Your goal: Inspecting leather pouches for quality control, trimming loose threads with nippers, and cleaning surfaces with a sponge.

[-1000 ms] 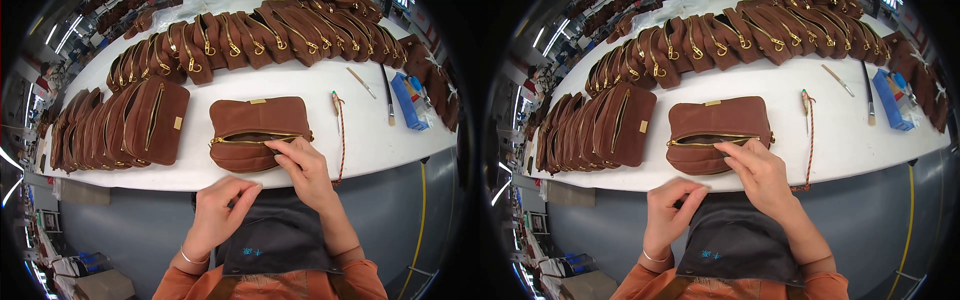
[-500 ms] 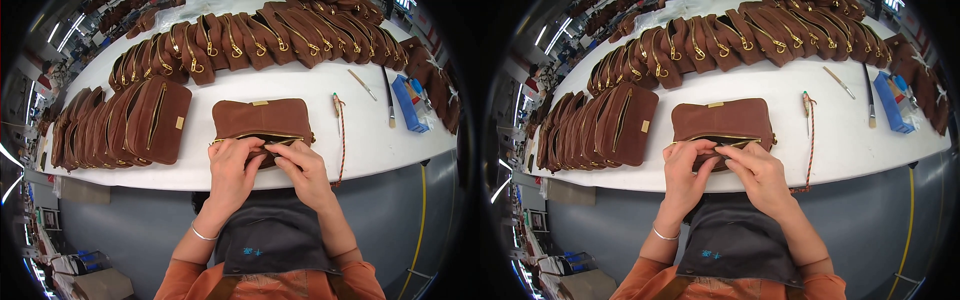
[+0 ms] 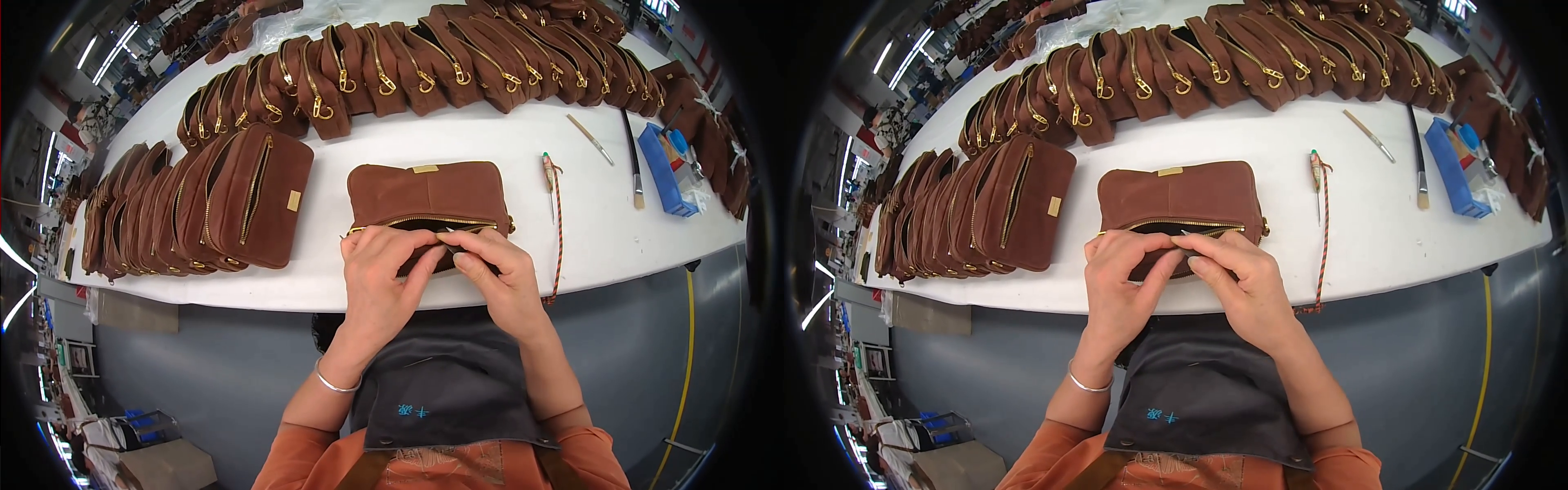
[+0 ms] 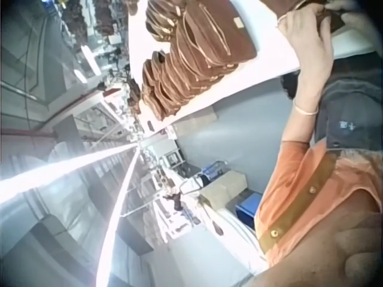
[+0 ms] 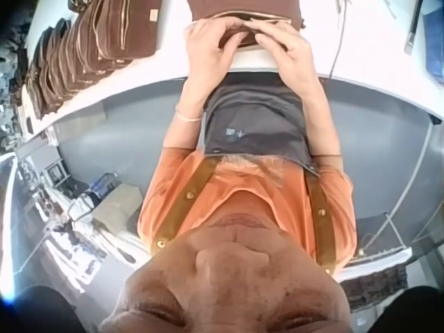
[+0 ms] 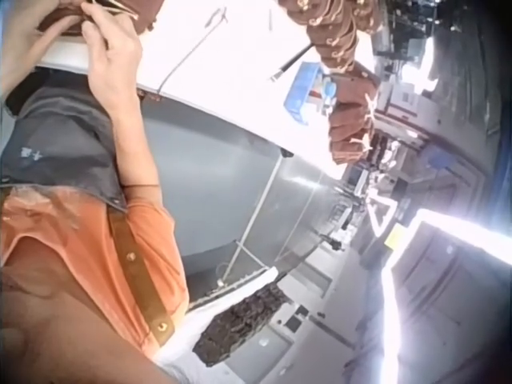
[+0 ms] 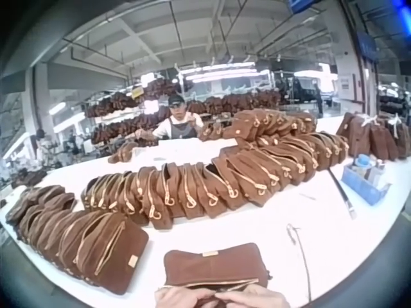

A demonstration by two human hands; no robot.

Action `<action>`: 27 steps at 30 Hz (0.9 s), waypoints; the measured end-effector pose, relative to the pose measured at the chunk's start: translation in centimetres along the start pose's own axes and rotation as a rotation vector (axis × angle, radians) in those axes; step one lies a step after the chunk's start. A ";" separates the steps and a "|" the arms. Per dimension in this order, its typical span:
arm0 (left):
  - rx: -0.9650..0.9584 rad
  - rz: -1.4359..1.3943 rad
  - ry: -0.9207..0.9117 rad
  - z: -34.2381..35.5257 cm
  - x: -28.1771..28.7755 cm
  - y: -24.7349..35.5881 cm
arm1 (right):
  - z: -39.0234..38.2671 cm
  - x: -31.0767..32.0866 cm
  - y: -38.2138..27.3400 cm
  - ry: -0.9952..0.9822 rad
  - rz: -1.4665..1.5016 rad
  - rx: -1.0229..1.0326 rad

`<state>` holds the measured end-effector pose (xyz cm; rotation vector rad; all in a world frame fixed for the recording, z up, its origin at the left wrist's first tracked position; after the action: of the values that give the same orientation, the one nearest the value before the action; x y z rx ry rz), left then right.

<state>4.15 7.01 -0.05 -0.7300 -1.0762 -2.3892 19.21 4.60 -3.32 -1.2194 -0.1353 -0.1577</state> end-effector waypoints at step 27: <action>0.078 0.007 0.009 -0.2 -0.5 -0.6 | 3.2 1.1 -2.7 -0.346 -0.425 -0.076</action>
<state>4.10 7.30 -0.83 -0.6940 -1.1539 -2.3280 19.75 6.59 0.49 -1.2739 -0.6972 -0.3228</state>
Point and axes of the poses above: each hand's wrist, its own z-axis towards the middle knuckle, its own x-axis out of the back of the hand, y = z × x, the point moved 8 cm from there along z, towards the middle knuckle, and after that the axes turned 3 degrees about x, right-handed, at the moved point
